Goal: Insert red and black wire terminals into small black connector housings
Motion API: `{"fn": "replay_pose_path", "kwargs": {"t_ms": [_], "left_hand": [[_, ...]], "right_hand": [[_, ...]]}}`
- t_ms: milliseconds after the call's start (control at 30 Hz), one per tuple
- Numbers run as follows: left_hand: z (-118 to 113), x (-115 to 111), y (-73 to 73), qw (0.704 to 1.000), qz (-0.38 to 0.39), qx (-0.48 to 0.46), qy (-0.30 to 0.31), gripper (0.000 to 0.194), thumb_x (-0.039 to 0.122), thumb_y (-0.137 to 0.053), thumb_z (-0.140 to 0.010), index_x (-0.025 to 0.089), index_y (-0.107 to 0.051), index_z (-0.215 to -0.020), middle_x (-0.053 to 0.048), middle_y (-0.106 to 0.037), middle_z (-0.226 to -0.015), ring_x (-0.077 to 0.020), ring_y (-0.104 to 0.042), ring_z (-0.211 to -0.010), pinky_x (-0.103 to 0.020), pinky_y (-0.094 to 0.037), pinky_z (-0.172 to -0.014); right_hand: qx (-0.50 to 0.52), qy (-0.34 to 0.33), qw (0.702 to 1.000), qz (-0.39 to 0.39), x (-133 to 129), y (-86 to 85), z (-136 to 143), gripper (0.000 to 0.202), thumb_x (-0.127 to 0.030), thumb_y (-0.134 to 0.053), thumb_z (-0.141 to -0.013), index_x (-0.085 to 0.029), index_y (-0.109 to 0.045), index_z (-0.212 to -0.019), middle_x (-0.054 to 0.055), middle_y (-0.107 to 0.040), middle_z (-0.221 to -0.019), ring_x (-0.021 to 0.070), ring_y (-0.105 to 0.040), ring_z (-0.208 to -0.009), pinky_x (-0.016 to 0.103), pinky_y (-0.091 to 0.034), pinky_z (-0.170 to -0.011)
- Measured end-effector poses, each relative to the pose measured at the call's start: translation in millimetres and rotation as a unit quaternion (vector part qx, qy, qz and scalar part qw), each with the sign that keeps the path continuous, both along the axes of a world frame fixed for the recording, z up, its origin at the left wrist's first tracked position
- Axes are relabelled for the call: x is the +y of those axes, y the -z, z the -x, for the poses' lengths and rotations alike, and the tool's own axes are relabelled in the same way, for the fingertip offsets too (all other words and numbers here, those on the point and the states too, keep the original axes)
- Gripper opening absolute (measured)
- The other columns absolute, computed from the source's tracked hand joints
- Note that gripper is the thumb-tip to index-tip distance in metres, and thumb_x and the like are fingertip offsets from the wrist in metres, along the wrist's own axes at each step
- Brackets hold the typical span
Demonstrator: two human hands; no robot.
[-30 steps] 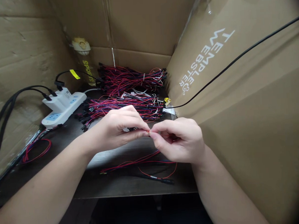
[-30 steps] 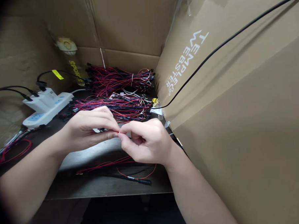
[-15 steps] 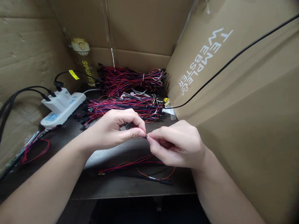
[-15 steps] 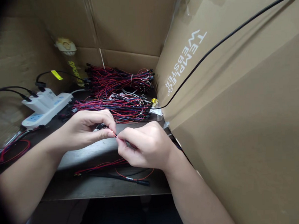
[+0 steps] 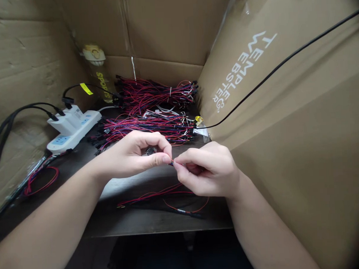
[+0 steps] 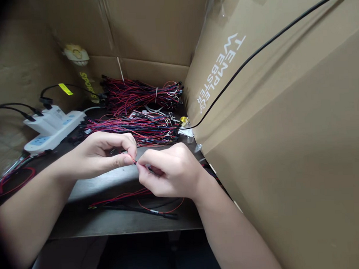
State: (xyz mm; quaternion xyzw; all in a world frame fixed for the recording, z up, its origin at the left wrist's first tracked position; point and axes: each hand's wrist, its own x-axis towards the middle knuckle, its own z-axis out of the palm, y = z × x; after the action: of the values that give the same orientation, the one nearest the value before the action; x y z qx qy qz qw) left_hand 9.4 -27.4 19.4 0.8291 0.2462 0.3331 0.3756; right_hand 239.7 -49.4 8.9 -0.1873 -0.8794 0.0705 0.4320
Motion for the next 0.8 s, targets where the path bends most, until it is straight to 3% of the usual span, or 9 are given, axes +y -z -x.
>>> {"fn": "replay_pose_path", "kwargs": {"t_ms": [133, 367, 533, 667, 800], "left_hand": [[1.0, 1.9, 1.1, 0.999, 0.026, 0.008, 0.016, 0.02, 0.032, -0.063, -0.099, 0.016, -0.072, -0.09, -0.002, -0.067, -0.08, -0.0108, -0.059, -0.072, -0.019, -0.048, -0.067], [0.9, 5.9, 4.5, 0.999, 0.02, 0.031, -0.019, 0.022, 0.032, -0.062, -0.099, 0.017, -0.071, -0.087, 0.0, -0.066, -0.078, -0.0097, -0.057, -0.072, -0.017, -0.047, -0.067], [-1.1, 4.6, 3.9, 0.999, 0.011, 0.027, -0.037, 0.02, 0.029, -0.062, -0.099, 0.016, -0.069, -0.085, 0.002, -0.065, -0.077, -0.008, -0.056, -0.071, -0.016, -0.045, -0.067], [-1.9, 3.4, 3.4, 0.999, 0.025, 0.025, -0.04, 0.022, 0.03, -0.061, -0.099, 0.016, -0.068, -0.084, 0.002, -0.064, -0.076, -0.008, -0.055, -0.07, -0.016, -0.045, -0.065], [-1.5, 3.0, 2.6, 0.999, 0.019, 0.028, -0.039, 0.019, 0.029, -0.061, -0.098, 0.016, -0.07, -0.087, 0.002, -0.066, -0.078, -0.0089, -0.057, -0.072, -0.017, -0.046, -0.067]], "right_hand": [[0.004, -0.006, 1.0, 0.012, 5.1, 3.9, -0.9, 0.008, -0.009, -0.065, -0.086, -0.016, -0.067, -0.082, -0.008, -0.049, -0.052, 0.0035, -0.039, -0.045, 0.021, -0.03, -0.046], [-0.007, 0.005, 1.0, 0.022, 9.7, 8.1, 0.7, 0.007, -0.012, -0.066, -0.092, -0.014, -0.071, -0.089, -0.007, -0.054, -0.056, 0.0031, -0.04, -0.047, 0.019, -0.033, -0.047], [0.013, 0.055, 0.998, 0.017, 6.6, 9.4, 3.7, 0.003, -0.013, -0.073, -0.085, -0.014, -0.07, -0.086, -0.01, -0.047, -0.052, 0.002, -0.038, -0.044, 0.018, -0.033, -0.046], [0.02, 0.085, 0.994, 0.073, 4.5, 8.1, 3.4, 0.01, -0.014, -0.07, -0.082, -0.012, -0.069, -0.092, -0.011, -0.041, -0.051, 0.0025, -0.039, -0.042, 0.017, -0.034, -0.045], [0.022, 0.09, 0.992, 0.089, 4.1, 5.1, 2.5, 0.003, -0.012, -0.066, -0.08, -0.013, -0.066, -0.078, -0.01, -0.04, -0.051, 0.0016, -0.035, -0.042, 0.017, -0.031, -0.044]]}}
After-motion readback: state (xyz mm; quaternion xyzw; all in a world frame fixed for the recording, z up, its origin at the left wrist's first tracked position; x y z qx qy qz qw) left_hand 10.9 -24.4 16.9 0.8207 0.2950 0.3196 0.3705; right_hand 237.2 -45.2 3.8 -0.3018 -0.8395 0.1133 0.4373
